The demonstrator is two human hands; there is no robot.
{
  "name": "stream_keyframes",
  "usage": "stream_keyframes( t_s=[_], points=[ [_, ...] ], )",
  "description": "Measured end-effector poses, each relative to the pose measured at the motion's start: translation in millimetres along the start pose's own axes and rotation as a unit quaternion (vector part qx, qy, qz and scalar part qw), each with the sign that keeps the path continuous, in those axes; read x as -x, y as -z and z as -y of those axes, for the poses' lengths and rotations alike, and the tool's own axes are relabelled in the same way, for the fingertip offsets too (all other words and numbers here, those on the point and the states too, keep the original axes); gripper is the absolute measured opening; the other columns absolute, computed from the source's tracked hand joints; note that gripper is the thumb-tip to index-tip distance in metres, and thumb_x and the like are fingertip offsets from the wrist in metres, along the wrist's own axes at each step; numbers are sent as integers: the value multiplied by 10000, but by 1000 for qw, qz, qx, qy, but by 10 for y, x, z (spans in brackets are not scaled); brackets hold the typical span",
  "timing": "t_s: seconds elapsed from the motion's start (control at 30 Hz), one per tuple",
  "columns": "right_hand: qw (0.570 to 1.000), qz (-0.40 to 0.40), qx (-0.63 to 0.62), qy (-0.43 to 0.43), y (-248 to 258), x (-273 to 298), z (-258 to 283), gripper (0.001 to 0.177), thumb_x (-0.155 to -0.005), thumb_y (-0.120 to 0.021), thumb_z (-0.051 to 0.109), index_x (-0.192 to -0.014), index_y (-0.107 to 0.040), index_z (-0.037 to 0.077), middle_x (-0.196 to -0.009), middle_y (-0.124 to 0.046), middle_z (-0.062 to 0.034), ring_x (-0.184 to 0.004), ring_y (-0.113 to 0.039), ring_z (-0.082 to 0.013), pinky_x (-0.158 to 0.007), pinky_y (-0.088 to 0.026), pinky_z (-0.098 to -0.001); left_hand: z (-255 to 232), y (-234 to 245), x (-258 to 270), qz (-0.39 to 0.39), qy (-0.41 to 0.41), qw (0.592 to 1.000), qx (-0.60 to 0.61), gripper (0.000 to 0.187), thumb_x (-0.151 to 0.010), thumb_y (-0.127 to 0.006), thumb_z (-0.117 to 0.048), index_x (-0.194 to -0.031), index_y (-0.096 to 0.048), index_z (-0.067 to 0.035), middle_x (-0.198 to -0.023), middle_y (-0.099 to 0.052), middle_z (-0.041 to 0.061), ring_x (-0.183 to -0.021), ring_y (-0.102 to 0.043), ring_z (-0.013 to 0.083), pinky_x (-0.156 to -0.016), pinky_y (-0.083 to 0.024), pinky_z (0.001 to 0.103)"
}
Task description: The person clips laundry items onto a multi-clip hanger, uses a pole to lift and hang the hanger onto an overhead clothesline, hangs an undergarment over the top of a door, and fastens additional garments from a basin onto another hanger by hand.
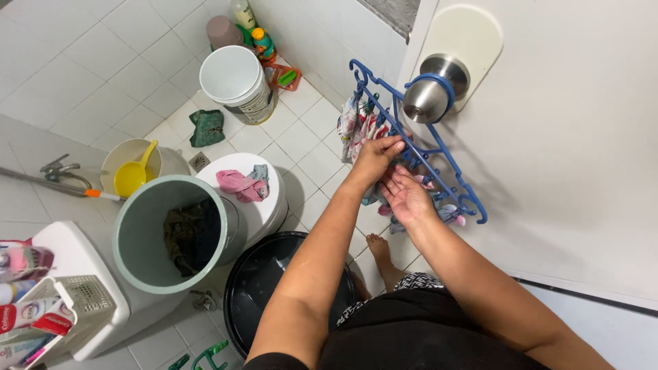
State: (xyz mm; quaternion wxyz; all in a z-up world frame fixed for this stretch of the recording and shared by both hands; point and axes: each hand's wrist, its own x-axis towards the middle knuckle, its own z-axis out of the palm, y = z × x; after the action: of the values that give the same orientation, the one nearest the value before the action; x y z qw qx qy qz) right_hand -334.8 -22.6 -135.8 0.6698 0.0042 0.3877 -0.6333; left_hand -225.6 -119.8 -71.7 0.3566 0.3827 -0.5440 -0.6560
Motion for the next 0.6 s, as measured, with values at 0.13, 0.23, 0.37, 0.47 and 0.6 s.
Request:
stream_keyframes(
  t_s=[0.13,0.23,0.37,0.47,0.6],
  points=[
    [999,-11,-27,16,-106,20,51,581,-872,-543,-20,-1441,-496,88,-1451,-583,-91,-1334,-559,-260,-1142,-398,-455,-106,27,18,-11,9,1000,13,396,-909,-766,-124,-1289,-720,-24,-1002,-745,64,-852,-610,98,-758,-525,274],
    [998,-34,-50,20,-139,37,44,628,-857,-500,-76,-1457,-465,106,-1488,-544,-96,-1376,-519,-273,-1165,-384,-476,-152,45,24,0,-41,999,-13,438,-857,-794,-112,-1277,-709,-21,-1034,-743,42,-912,-662,117,-818,-562,284],
    [996,-45,-74,28,-139,43,38,593,-836,-466,-103,-1384,-492,125,-1505,-541,-97,-1414,-498,-281,-1166,-368,-499,-135,206,-14,72,-99,989,-88,417,-933,-732,-149,-1325,-677,-18,-1161,-700,32,-1061,-656,143,-929,-536,284],
    [996,-39,-81,30,-132,32,53,528,-835,-453,-113,-1301,-504,131,-1533,-540,-91,-1438,-489,-277,-1171,-348,-506,-90,226,-62,36,-96,984,-146,393,-905,-782,-159,-1252,-697,4,-1135,-730,65,-1015,-699,175,-887,-567,298],
    [996,-32,-80,29,-180,40,64,539,-850,-421,-113,-1313,-493,154,-1565,-513,-66,-1454,-470,-249,-1187,-315,-492,-115,140,-50,-17,-106,979,-172,361,-841,-828,-144,-1155,-733,7,-1031,-762,95,-915,-718,179,-815,-568,305]
  ],
)
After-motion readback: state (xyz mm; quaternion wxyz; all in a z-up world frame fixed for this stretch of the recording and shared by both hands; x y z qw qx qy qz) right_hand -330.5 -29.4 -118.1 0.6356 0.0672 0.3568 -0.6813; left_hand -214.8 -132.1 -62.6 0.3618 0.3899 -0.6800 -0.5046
